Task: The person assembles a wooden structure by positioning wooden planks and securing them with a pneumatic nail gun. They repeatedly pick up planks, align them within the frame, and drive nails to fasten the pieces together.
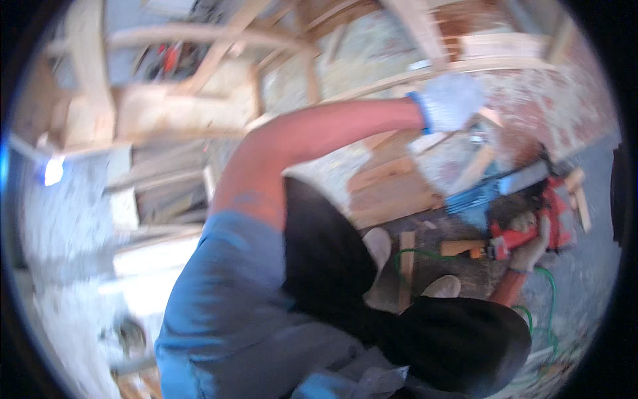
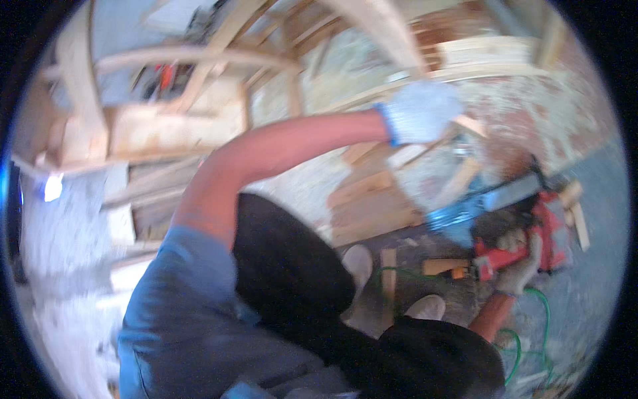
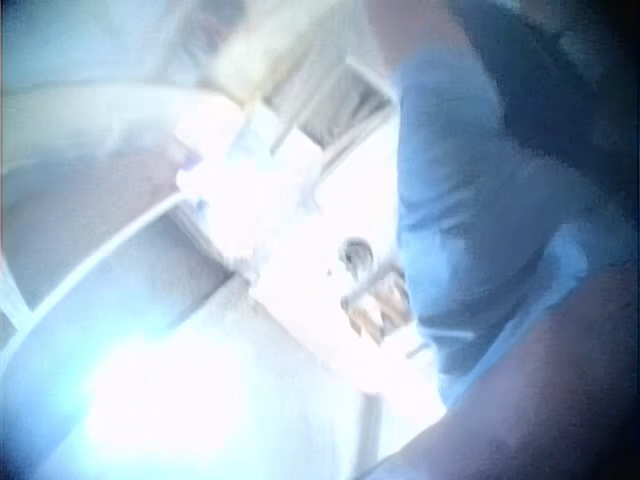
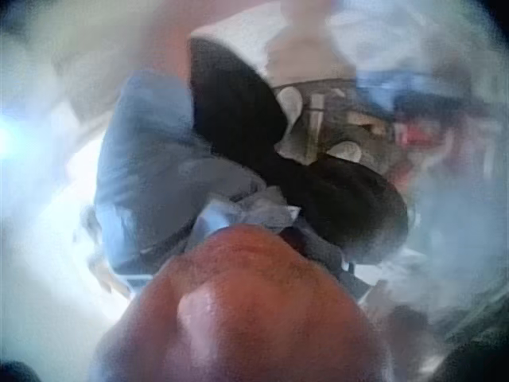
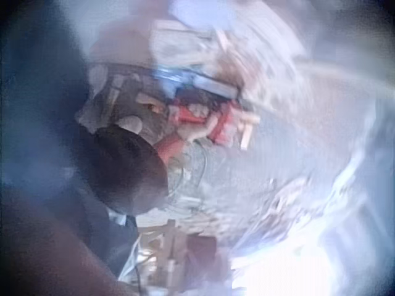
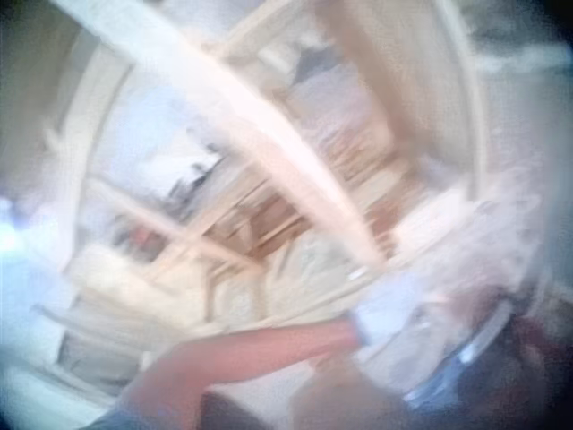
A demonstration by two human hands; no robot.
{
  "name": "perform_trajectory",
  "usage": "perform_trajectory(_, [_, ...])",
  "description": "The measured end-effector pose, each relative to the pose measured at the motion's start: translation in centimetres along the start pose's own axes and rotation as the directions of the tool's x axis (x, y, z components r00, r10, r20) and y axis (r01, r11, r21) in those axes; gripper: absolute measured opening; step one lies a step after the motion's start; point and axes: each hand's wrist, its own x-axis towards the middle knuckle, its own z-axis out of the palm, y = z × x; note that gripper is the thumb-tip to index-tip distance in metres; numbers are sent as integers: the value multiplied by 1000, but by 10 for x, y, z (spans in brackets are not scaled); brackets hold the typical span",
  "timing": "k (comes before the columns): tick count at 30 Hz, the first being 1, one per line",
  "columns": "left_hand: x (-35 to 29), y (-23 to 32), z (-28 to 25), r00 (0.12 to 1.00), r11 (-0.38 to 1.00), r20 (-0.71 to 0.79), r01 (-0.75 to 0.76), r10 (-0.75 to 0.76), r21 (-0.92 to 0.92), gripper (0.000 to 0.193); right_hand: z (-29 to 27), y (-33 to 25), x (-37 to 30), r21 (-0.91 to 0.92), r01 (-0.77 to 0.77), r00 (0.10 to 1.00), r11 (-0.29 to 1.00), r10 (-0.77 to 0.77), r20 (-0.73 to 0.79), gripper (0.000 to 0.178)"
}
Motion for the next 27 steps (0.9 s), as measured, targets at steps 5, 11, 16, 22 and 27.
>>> perform_trajectory(5, [10,-17,5,930,937,-221,233,-293,-261,26,34,4,-5,-25,101,989,995,-103,-107,25])
perform_trajectory(11, [83,-29,19,806,872,-362,356,-469,-336,29,36,3,-8,58,116,986,992,-108,-127,21])
perform_trajectory(16, [128,-22,30,796,930,-495,359,-348,-76,23,35,7,-8,24,151,980,988,-146,-133,22])
perform_trajectory(22, [164,-14,32,819,876,-490,438,-298,200,22,44,8,-11,-15,158,973,987,-158,-170,22])
perform_trajectory(27, [165,-19,30,855,906,-452,375,-255,199,23,35,8,-8,42,136,978,990,-127,-168,22])
